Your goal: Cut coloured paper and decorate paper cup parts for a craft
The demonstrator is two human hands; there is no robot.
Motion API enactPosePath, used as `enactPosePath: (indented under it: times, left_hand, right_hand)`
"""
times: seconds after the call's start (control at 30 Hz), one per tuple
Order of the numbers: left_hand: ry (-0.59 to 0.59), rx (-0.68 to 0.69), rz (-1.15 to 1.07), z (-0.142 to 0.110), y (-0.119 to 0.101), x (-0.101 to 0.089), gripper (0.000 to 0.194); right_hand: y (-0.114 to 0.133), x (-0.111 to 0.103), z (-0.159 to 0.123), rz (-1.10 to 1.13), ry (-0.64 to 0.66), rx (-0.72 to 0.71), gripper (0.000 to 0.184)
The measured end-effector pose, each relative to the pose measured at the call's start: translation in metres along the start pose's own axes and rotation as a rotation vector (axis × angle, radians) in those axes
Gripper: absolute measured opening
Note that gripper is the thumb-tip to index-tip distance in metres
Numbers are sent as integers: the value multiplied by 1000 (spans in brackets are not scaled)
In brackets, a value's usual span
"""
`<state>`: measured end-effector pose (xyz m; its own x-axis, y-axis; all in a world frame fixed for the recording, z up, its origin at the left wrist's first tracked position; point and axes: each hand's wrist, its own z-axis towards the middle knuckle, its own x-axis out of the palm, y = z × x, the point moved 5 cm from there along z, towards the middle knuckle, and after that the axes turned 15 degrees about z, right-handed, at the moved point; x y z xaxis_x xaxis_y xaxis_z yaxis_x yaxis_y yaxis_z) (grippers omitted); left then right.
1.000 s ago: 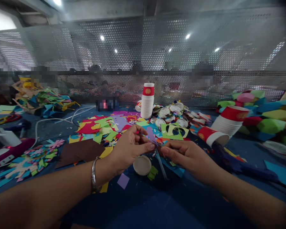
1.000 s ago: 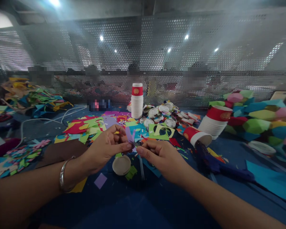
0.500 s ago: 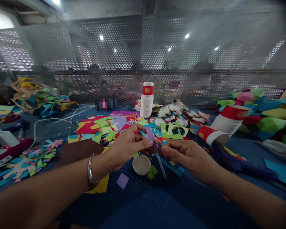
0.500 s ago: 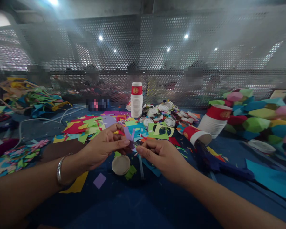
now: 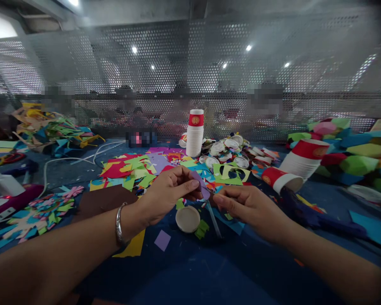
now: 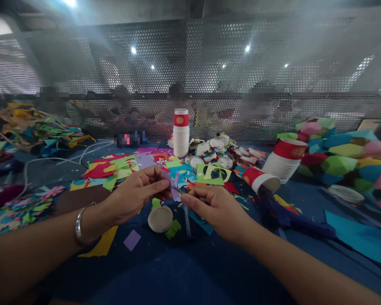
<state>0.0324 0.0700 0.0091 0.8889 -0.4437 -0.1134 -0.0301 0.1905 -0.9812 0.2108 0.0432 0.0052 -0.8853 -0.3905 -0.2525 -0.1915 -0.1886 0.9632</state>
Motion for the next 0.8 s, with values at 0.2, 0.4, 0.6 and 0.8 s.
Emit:
enactPosePath:
  times: [0.2,0.4,0.6,0.8]
  left_hand:
    - [-34,58,53,-1,-5,0,15]
    - [-97,86,43,-3,-10,-1,18]
    - [-75,57,10,-3,-11,0,13]
    - [-20,24,-68,0,-7,3,13]
  right_hand:
    - [1,-1,1,26,-22,-13,48]
    - [4,-2,0,9,-16,-59,46]
    - [4,-1,1,31,-3,-52,43]
    - [1,0,2,58,-1,-37,44]
